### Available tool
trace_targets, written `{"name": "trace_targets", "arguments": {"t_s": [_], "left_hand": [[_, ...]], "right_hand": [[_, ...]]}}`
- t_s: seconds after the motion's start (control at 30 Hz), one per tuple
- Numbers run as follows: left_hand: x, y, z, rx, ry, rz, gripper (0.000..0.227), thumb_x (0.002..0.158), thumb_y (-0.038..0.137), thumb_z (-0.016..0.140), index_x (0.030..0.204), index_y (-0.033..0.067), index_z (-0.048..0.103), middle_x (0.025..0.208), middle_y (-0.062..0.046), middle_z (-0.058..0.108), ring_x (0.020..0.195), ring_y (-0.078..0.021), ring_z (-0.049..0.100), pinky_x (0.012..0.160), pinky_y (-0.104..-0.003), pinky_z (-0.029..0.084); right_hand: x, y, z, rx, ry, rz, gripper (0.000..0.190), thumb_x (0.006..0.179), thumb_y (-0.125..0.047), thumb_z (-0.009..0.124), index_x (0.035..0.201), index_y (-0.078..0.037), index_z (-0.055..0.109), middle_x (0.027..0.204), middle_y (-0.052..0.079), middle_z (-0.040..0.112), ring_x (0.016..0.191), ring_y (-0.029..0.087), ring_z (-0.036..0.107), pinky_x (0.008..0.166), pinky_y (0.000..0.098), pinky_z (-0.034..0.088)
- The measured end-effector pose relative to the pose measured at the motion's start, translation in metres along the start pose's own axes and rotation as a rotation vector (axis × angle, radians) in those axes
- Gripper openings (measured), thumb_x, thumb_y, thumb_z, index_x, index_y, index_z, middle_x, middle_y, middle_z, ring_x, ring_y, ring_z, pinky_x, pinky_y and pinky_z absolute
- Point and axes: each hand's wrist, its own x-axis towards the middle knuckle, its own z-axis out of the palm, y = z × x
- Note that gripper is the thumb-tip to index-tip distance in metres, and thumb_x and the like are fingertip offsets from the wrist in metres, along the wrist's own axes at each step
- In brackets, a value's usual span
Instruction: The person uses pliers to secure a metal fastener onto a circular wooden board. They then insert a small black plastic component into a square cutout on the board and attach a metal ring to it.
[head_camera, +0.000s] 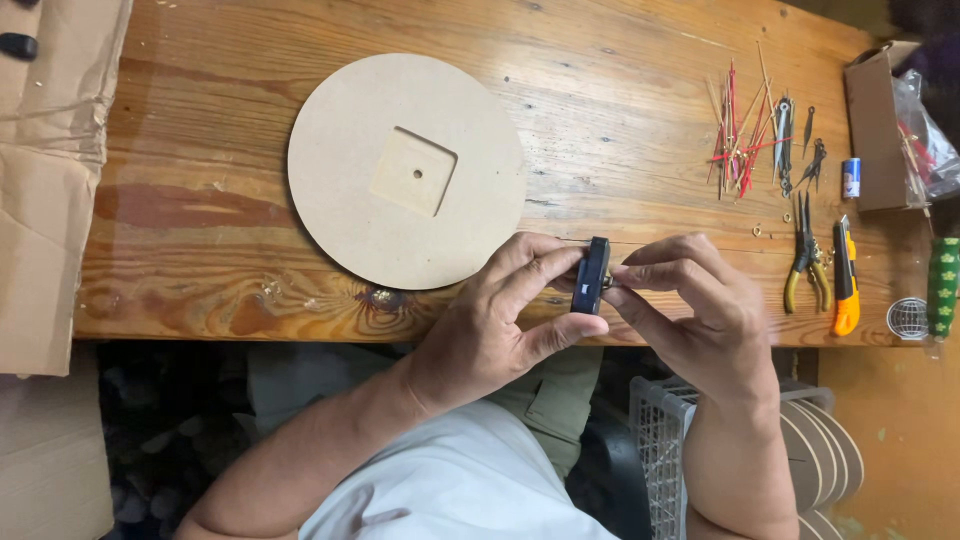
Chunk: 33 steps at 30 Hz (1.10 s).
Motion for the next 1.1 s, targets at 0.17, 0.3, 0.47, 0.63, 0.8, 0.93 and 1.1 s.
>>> {"name": "trace_targets", "arguments": {"t_s": [0.17,0.3,0.47,0.63,0.8,0.93,1.1], "left_hand": [[-0.003,0.0,0.003,0.232,0.007,0.122,0.053,0.1,0.032,0.068,0.135,-0.005,0.056,0.123,-0.017,0.059,0.114,-0.031,0.069,0.103,-0.042,0.058],[-0.004,0.0,0.003,0.333,-0.006,0.23,0.053,0.1,0.031,0.069,0.133,-0.0067,0.052,0.128,-0.019,0.058,0.12,-0.0324,0.065,0.11,-0.042,0.057],[-0.005,-0.001,0.004,0.339,-0.017,0.238,0.054,0.101,0.031,0.07,0.135,-0.0057,0.051,0.129,-0.019,0.058,0.122,-0.0331,0.064,0.112,-0.044,0.055],[-0.005,0.0,0.004,0.341,-0.014,0.242,0.056,0.1,0.031,0.071,0.135,-0.0069,0.051,0.129,-0.02,0.058,0.123,-0.0342,0.064,0.112,-0.044,0.056],[-0.006,0.0,0.004,0.348,-0.004,0.234,0.055,0.099,0.032,0.072,0.135,-0.0056,0.052,0.129,-0.019,0.059,0.122,-0.0327,0.065,0.112,-0.043,0.056],[-0.003,0.002,0.003,0.339,-0.006,0.239,0.053,0.1,0.03,0.07,0.134,-0.0058,0.052,0.13,-0.019,0.059,0.123,-0.0331,0.065,0.112,-0.043,0.055],[-0.003,0.002,0.003,0.363,-0.003,0.239,0.054,0.1,0.032,0.069,0.133,-0.0064,0.052,0.128,-0.019,0.059,0.12,-0.0326,0.066,0.11,-0.043,0.057]], "right_hand": [[-0.004,0.001,-0.002,-0.011,-0.063,0.021,0.012,0.087,0.0,0.079,0.089,0.004,0.069,0.082,0.016,0.067,0.074,0.028,0.067,0.068,0.0331,0.053],[-0.006,0.001,-0.002,-0.018,-0.128,0.06,0.016,0.092,-0.006,0.073,0.088,0.005,0.061,0.084,0.017,0.066,0.077,0.025,0.066,0.07,0.0305,0.051],[-0.011,0.005,0.0,0.022,-0.117,0.061,0.017,0.095,-0.01,0.069,0.09,0.003,0.059,0.084,0.016,0.064,0.079,0.027,0.065,0.074,0.0328,0.051],[-0.015,0.005,0.0,0.063,-0.14,0.071,0.025,0.093,-0.02,0.069,0.097,0.004,0.061,0.09,0.017,0.066,0.085,0.028,0.066,0.078,0.0345,0.052],[-0.035,0.015,0.003,0.155,-0.081,0.195,0.027,0.092,-0.001,0.071,0.111,0.005,0.052,0.102,0.018,0.063,0.101,0.028,0.068,0.092,0.0319,0.057],[-0.03,0.015,0.004,0.178,-0.036,0.106,0.027,0.093,0.002,0.071,0.114,0.002,0.053,0.103,0.015,0.065,0.096,0.029,0.066,0.094,0.0394,0.054],[-0.023,0.009,0.004,0.126,-0.061,0.064,0.02,0.093,0.0,0.071,0.107,0.003,0.059,0.095,0.013,0.068,0.086,0.028,0.066,0.086,0.0387,0.053]]}}
